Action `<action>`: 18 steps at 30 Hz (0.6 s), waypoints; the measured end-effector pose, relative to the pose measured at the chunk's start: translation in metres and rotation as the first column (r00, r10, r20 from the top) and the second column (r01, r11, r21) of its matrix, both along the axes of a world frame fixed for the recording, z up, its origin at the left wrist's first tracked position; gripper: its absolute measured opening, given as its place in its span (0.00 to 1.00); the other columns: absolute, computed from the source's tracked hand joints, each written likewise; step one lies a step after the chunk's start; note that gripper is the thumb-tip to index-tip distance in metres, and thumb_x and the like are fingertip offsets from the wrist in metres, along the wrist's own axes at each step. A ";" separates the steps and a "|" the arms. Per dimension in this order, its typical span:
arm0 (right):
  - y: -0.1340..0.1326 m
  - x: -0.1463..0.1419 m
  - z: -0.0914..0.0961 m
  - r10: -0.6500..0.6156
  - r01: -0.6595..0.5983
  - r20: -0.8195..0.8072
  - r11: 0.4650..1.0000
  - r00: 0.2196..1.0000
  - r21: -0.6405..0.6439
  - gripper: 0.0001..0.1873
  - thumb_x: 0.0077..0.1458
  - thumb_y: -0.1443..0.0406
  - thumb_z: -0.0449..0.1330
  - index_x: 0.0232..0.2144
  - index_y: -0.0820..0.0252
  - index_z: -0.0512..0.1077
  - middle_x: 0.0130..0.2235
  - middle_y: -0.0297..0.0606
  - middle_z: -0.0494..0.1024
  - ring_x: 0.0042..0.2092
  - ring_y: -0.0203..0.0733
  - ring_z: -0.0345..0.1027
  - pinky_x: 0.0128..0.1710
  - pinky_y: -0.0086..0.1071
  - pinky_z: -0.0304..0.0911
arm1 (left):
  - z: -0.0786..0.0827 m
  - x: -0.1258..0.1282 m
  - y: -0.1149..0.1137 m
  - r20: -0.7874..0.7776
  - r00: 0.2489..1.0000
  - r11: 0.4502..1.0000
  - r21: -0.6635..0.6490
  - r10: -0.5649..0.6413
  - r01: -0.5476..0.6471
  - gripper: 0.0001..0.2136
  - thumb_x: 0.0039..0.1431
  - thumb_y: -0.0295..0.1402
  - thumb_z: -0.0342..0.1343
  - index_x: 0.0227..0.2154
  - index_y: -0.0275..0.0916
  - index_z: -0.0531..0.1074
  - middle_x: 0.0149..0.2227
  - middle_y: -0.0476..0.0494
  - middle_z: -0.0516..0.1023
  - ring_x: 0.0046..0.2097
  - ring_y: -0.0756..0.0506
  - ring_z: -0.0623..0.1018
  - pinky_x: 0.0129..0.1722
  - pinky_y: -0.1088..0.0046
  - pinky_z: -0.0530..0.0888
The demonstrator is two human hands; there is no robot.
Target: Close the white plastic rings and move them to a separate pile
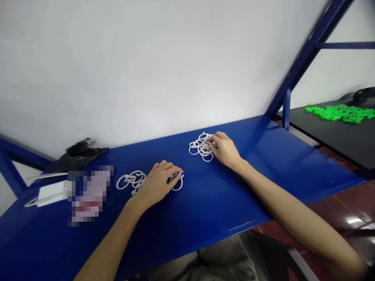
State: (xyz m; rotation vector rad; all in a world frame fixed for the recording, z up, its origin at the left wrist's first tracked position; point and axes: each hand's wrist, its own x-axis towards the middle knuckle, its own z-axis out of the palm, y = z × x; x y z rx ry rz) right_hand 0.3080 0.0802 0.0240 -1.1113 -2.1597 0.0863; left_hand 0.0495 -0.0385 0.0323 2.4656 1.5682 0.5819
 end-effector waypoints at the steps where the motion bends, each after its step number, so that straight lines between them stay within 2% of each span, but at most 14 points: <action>1: -0.006 -0.003 0.003 0.037 -0.037 -0.014 0.999 0.999 0.011 0.08 0.64 0.66 0.56 0.38 0.62 0.75 0.38 0.42 0.74 0.42 0.44 0.67 0.42 0.37 0.64 | 0.000 0.001 0.000 0.035 0.999 1.000 0.018 0.022 -0.023 0.07 0.64 0.35 0.54 0.41 0.45 0.76 0.37 0.49 0.78 0.42 0.45 0.73 0.45 0.63 0.68; 4: -0.028 -0.014 0.010 0.243 -0.246 -0.065 0.969 0.968 -0.037 0.10 0.66 0.63 0.55 0.38 0.61 0.75 0.38 0.41 0.75 0.40 0.41 0.68 0.43 0.36 0.64 | 0.001 0.006 0.000 0.151 0.986 0.994 0.068 0.074 -0.085 0.05 0.61 0.36 0.58 0.39 0.44 0.74 0.32 0.50 0.78 0.39 0.45 0.75 0.45 0.64 0.71; 6: -0.043 -0.023 0.011 0.406 -0.412 -0.076 0.903 0.911 -0.120 0.11 0.65 0.59 0.57 0.40 0.60 0.75 0.38 0.40 0.76 0.40 0.40 0.69 0.43 0.35 0.65 | 0.002 0.008 -0.001 0.221 0.971 0.989 0.090 0.092 -0.114 0.05 0.60 0.37 0.59 0.37 0.43 0.73 0.32 0.51 0.78 0.38 0.46 0.76 0.44 0.65 0.72; 8: -0.054 -0.030 0.008 0.514 -0.518 -0.071 0.834 0.855 -0.190 0.13 0.63 0.57 0.59 0.43 0.60 0.74 0.40 0.41 0.76 0.41 0.41 0.69 0.43 0.35 0.66 | 0.004 0.011 -0.003 0.290 0.952 0.986 0.101 0.099 -0.133 0.05 0.60 0.37 0.60 0.36 0.43 0.73 0.32 0.51 0.78 0.36 0.47 0.76 0.40 0.68 0.74; 10: -0.059 -0.035 0.004 0.555 -0.554 -0.066 0.802 0.829 -0.221 0.12 0.65 0.60 0.57 0.45 0.61 0.74 0.40 0.41 0.77 0.41 0.40 0.70 0.42 0.34 0.66 | 0.005 0.013 -0.004 0.346 0.932 0.985 0.088 0.108 -0.147 0.06 0.59 0.39 0.61 0.33 0.43 0.73 0.31 0.51 0.77 0.34 0.48 0.76 0.38 0.70 0.74; 14: -0.058 -0.036 -0.004 0.552 -0.548 -0.033 0.815 0.833 -0.190 0.15 0.69 0.64 0.49 0.49 0.63 0.73 0.39 0.41 0.77 0.39 0.38 0.69 0.40 0.32 0.65 | 0.004 0.016 -0.005 0.389 0.912 0.987 0.037 0.131 -0.157 0.08 0.58 0.41 0.62 0.31 0.43 0.73 0.30 0.52 0.77 0.32 0.49 0.76 0.37 0.71 0.75; 18: -0.058 -0.034 -0.004 0.560 -0.547 0.043 0.820 0.827 -0.169 0.16 0.70 0.64 0.49 0.48 0.64 0.74 0.35 0.40 0.75 0.35 0.38 0.67 0.36 0.32 0.63 | 0.000 0.018 -0.003 0.398 0.910 0.989 0.028 0.119 -0.142 0.08 0.59 0.37 0.62 0.40 0.45 0.74 0.33 0.52 0.79 0.34 0.49 0.77 0.38 0.71 0.74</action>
